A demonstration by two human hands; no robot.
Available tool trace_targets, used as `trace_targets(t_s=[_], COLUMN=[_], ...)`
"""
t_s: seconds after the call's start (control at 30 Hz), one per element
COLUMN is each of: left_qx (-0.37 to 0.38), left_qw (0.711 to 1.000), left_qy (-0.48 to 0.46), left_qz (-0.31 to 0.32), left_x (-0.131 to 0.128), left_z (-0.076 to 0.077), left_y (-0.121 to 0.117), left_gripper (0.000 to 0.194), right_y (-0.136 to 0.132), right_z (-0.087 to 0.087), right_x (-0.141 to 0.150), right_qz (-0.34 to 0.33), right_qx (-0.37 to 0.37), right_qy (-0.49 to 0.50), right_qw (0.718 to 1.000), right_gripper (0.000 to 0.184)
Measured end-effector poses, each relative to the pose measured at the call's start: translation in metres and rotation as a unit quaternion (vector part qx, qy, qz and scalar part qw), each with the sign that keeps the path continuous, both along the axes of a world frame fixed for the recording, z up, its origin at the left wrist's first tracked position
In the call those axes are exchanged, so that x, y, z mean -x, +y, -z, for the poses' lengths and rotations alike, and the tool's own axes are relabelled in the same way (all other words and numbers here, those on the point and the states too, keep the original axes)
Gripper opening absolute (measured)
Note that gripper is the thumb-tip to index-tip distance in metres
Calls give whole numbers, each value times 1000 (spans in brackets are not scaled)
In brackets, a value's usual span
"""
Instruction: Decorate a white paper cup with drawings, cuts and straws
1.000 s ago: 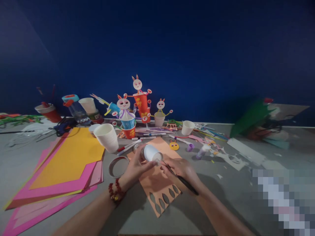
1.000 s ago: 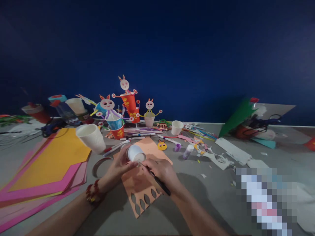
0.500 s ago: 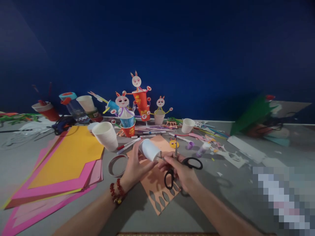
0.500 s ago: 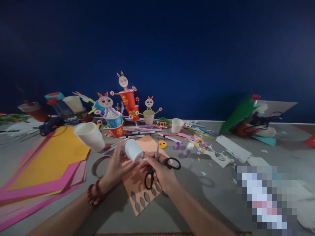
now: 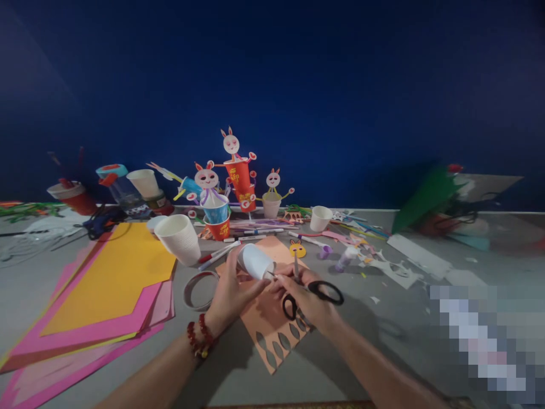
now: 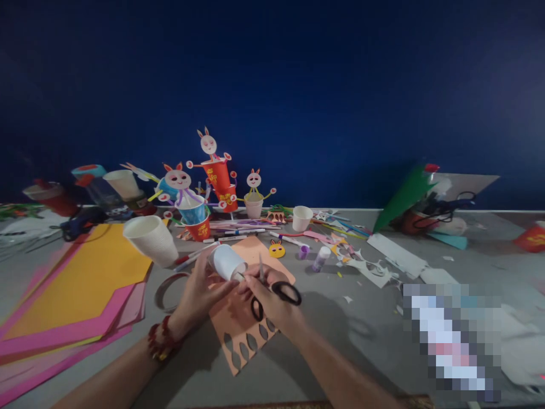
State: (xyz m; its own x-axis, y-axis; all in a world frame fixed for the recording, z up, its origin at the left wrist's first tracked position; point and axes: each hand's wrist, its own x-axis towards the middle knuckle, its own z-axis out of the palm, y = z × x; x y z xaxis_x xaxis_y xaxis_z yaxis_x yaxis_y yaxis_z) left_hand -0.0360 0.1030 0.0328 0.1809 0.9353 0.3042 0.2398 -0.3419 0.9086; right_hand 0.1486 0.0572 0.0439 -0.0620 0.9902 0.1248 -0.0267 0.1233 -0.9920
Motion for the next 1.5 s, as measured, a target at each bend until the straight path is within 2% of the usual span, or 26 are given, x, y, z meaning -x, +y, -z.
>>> trace_targets(t_s=[0.1,0.2,0.3,0.4,0.47,0.5,0.57,0.63,0.7,0.77,0.87,0.97,1.1,1.2,1.27,1.33,1.4,1.5], left_qx=[-52,-55,-15,29,40,40,35,31,22,0,-46,-60,-18,14,23,35,52,45], left_qw=[998,998,1000,1000,999,999,999,999,1000,1000,998,997,1000,999,999,999,998,997], left_qy=[24,27,14,4,7,12,18,11,6,9,38,50,4,-15,-15,-10,-4,1], left_qz=[-35,-33,-15,-1,1,2,8,16,12,-3,-18,-12,24,33,28,32,48,66], left_x=[0,0,1,2,3,4,4,3,1,1,1,0,-1,1,2,4,5,6], left_z=[-3,-5,-3,3,7,9,10,9,6,3,-1,-1,5,12,15,16,16,13], left_y=[-3,-3,-1,4,7,9,10,9,6,3,-2,-2,4,8,10,10,11,10], left_gripper=[74,74,73,67,64,64,64,65,68,72,76,75,69,64,60,54,49,54], right_y=[2,1,0,1,2,3,3,2,2,2,3,4,2,1,2,5,8,10], right_z=[7,6,0,-8,-10,-9,-5,1,5,6,5,4,3,-1,-5,-8,-10,-10], right_x=[6,6,0,-7,-11,-12,-11,-7,-2,4,8,7,1,-5,-9,-13,-17,-21], right_qz=[4,7,-17,-39,-47,-48,-48,-41,-28,-13,5,1,-19,-34,-38,-41,-45,-54], right_qx=[80,77,-3,-113,-159,-165,-132,-70,-11,36,101,86,15,-29,-93,-159,-196,-212], right_qy=[134,138,-12,-210,-267,-270,-224,-119,4,94,174,185,86,-76,-223,-323,-356,-360], right_qw=[988,987,1000,970,949,947,964,990,1000,995,980,979,996,996,970,932,913,907], right_gripper=[27,27,24,24,24,23,22,22,24,27,31,30,26,23,22,21,19,14])
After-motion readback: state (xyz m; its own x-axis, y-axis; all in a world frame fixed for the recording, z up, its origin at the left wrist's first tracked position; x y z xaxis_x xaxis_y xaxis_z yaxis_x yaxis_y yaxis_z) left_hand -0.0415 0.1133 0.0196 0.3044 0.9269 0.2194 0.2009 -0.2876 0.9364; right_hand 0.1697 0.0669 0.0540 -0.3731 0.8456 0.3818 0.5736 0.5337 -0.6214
